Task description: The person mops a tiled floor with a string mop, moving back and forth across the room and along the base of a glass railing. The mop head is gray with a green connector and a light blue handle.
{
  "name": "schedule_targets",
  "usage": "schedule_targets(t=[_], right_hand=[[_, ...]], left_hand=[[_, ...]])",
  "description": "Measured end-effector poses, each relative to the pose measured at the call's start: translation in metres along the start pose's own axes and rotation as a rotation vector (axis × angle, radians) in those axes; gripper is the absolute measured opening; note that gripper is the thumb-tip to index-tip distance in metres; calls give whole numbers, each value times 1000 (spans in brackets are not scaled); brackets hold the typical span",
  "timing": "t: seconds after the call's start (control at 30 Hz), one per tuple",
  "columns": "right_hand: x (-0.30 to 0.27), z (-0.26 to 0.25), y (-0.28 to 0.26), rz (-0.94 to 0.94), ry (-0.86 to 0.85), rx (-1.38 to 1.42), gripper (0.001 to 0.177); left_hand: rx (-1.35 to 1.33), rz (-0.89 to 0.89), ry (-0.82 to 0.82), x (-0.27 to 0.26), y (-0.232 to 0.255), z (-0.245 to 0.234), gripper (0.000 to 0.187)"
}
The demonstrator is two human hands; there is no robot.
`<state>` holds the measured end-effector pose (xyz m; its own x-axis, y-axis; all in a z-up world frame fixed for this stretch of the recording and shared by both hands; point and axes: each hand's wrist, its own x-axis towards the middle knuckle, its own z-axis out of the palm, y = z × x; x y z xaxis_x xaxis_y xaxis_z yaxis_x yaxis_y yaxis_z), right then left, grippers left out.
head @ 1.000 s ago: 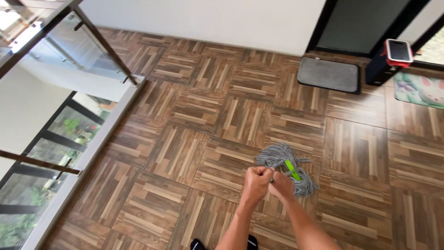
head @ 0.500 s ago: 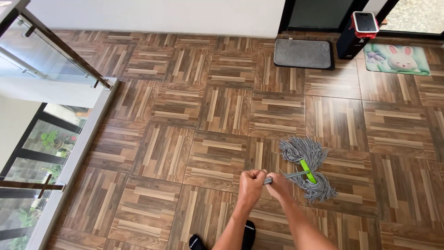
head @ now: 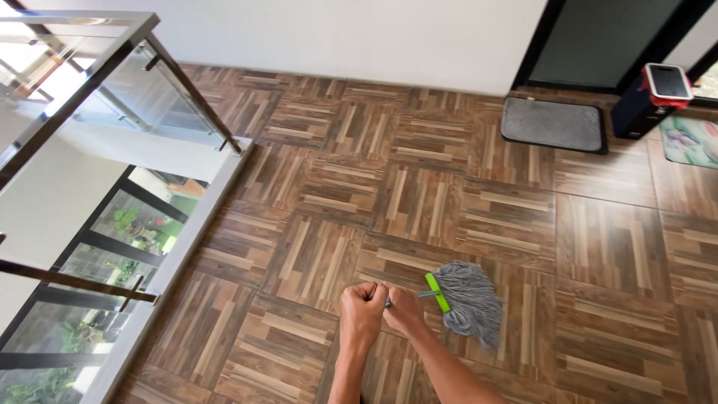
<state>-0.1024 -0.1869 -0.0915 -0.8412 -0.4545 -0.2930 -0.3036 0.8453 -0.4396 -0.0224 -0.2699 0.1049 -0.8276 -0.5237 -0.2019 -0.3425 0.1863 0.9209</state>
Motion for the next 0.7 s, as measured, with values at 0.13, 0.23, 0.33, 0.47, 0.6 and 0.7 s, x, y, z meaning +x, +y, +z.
schedule_targets(t=[0.13,0.23,0.33,0.47,0.6,0.7], right_hand=[[46,32,-59,-161,-27,-67,24],[81,60,-95,-89,0,-28,21],[96,57,-127,-74,-32,-40,22],[85,57,-155,10,-96,-31,27],[69,45,-165,86,-96,-37,37],[58,34,-152,128,-52,-8,41]], left_hand=[[57,-7,70,25,7,-58,53],[108,19,136,45,5,-90,46],[138,161,121,68,-14,-107,53],[20,145,54,76,-37,-123,52],[-138,108,-2,71,-50,-135,51],[-224,137,-18,66,-32,-139,48]])
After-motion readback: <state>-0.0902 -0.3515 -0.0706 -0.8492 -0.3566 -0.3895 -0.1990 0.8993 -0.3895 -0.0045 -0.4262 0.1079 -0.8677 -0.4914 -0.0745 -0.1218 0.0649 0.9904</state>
